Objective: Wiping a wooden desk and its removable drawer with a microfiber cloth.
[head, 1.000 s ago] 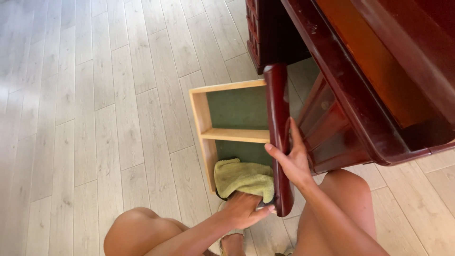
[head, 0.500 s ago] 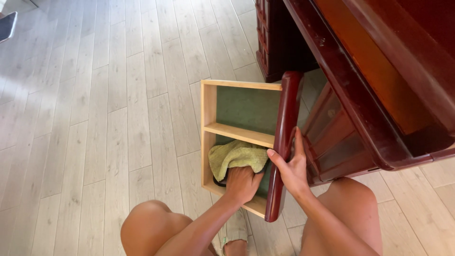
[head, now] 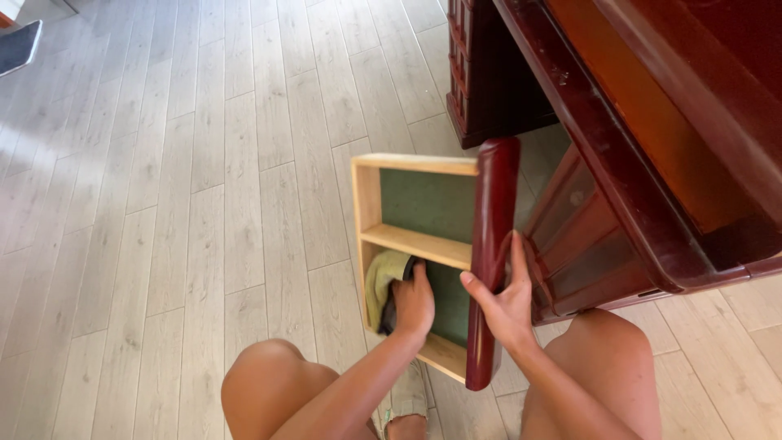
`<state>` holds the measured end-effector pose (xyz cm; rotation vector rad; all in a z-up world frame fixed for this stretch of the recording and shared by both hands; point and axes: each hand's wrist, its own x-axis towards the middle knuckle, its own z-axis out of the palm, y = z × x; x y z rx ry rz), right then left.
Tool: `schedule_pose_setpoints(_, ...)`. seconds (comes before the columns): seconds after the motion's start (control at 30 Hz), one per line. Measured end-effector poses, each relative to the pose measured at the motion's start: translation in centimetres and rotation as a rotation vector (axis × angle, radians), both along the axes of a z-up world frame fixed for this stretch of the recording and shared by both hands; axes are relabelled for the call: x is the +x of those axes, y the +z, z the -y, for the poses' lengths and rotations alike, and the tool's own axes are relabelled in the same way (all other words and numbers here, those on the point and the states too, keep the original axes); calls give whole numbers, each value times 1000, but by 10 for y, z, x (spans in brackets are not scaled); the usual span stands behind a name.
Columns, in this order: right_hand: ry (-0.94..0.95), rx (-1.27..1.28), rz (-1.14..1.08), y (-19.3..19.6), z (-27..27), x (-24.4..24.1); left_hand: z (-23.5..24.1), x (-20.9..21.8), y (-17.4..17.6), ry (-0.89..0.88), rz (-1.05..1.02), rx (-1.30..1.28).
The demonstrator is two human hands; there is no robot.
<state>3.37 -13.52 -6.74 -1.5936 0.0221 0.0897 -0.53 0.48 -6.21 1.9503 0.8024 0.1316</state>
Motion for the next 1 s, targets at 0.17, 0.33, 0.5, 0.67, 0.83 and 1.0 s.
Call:
schedule_pose_setpoints(0.17, 11, -72, 12, -11, -11, -12, 32, -16, 25, -21, -142, -252)
schedule_pose_setpoints(0.33, -19, -101, 125, -16, -9, -3, 55, -37, 1, -92, -40, -492)
schedule_pose_setpoints(0.5, -18, -98, 196, -20, -10, -6, 29, -13, -40, -170, 178, -375)
schedule_pose_setpoints(0.67, 31, -25, 257, -14, -15, -12, 4, 12, -40, 22, 224, -231)
schedule_pose_setpoints(0.83, 42, 18, 252, -20, -16, -24, -12, 25, -44, 157, 223, -184)
schedule_pose_setpoints(1.0, -2, -106, 359, -26, -17, -15, 18, 1, -101, 92, 172, -128)
